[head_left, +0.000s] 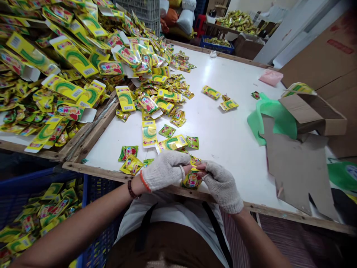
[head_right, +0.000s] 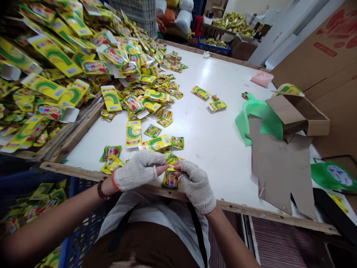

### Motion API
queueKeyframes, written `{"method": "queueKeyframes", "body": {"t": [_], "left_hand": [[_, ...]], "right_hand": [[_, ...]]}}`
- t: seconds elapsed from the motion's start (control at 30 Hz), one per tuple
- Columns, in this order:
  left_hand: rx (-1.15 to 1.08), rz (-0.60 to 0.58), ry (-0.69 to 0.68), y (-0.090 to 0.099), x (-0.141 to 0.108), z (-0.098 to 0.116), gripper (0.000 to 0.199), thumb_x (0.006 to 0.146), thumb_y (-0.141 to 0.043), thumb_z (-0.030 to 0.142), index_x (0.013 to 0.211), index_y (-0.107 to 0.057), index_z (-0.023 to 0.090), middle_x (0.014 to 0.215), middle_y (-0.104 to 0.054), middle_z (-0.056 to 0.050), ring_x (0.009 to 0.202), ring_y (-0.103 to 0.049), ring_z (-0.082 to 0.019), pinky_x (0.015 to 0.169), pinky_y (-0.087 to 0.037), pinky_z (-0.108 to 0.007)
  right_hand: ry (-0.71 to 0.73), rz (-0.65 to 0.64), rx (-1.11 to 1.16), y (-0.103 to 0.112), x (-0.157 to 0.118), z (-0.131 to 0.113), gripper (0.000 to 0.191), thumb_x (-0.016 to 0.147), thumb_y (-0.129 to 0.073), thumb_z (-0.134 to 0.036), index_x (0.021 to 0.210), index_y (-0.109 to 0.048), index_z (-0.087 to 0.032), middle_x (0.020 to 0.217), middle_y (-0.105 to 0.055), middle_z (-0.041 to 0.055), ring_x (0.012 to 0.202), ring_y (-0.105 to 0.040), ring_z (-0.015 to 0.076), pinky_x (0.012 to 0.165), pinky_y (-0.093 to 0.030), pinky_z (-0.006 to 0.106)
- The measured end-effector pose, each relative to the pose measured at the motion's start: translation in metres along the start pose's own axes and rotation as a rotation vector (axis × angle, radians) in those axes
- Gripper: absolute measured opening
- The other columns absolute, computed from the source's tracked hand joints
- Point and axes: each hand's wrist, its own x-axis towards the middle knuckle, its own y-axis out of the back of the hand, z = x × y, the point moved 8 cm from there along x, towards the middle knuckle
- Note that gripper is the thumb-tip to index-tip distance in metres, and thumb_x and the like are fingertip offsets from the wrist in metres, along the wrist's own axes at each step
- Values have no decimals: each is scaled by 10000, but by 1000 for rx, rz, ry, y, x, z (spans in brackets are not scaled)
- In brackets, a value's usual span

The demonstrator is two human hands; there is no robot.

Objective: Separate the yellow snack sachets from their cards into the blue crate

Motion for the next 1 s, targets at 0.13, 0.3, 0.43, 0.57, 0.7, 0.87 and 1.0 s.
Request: {"method": "queueKeyframes", "body": {"t": [0.13,0.3,0.43,0.57,0.7,0.87,1.0], "left_hand": [[173,-269,-121,4,21,13,202,760,-501,170,574,-573,141,507,-441,49,507,-377,-68,484,-259,-188],[352,-465,-177,-4,45,27,167,657,-515,110,569,-652,146,452,-480,34,463,-384,-73,451,-254,-195],[424,-523,-162,-10,54,34,189,603,-500,63,534,-657,143,433,-491,27,447,-379,-75,446,-254,-199],[422,-570,-107,-14,57,31,200,568,-477,49,502,-642,141,430,-501,26,450,-396,-79,451,-276,-192],[449,-584,-119,-15,56,32,202,575,-471,66,520,-644,156,425,-495,29,443,-389,-82,453,-277,-201],[541,-523,-109,-19,59,41,142,551,-533,82,478,-615,172,398,-492,9,412,-370,-98,472,-267,-243],[561,-535,-106,-23,61,43,131,550,-562,99,454,-582,186,399,-489,-2,476,-460,-133,516,-317,-243]], "right_hand": [[-97,-100,69,-7,1,9,180,757,-561,-170,922,-631,-193,926,-686,47,856,-641,188,784,-532,338],[-167,-117,159,-11,0,17,190,746,-542,-155,927,-599,-172,932,-671,56,859,-629,190,787,-519,352],[-198,-111,201,-11,0,17,165,742,-541,-161,900,-590,-165,895,-664,53,834,-622,184,767,-513,334],[-217,-120,226,-12,1,15,153,741,-550,-179,887,-591,-164,889,-666,49,831,-622,182,757,-512,320],[-203,-111,217,-11,1,16,160,732,-550,-159,886,-593,-169,890,-666,41,825,-621,178,760,-512,319],[-171,-92,234,-11,2,15,193,736,-549,-160,921,-598,-174,890,-670,37,828,-617,184,757,-513,326],[-148,-76,233,-11,1,13,258,713,-514,-116,942,-612,-179,923,-680,33,854,-621,191,779,-513,337]]}}
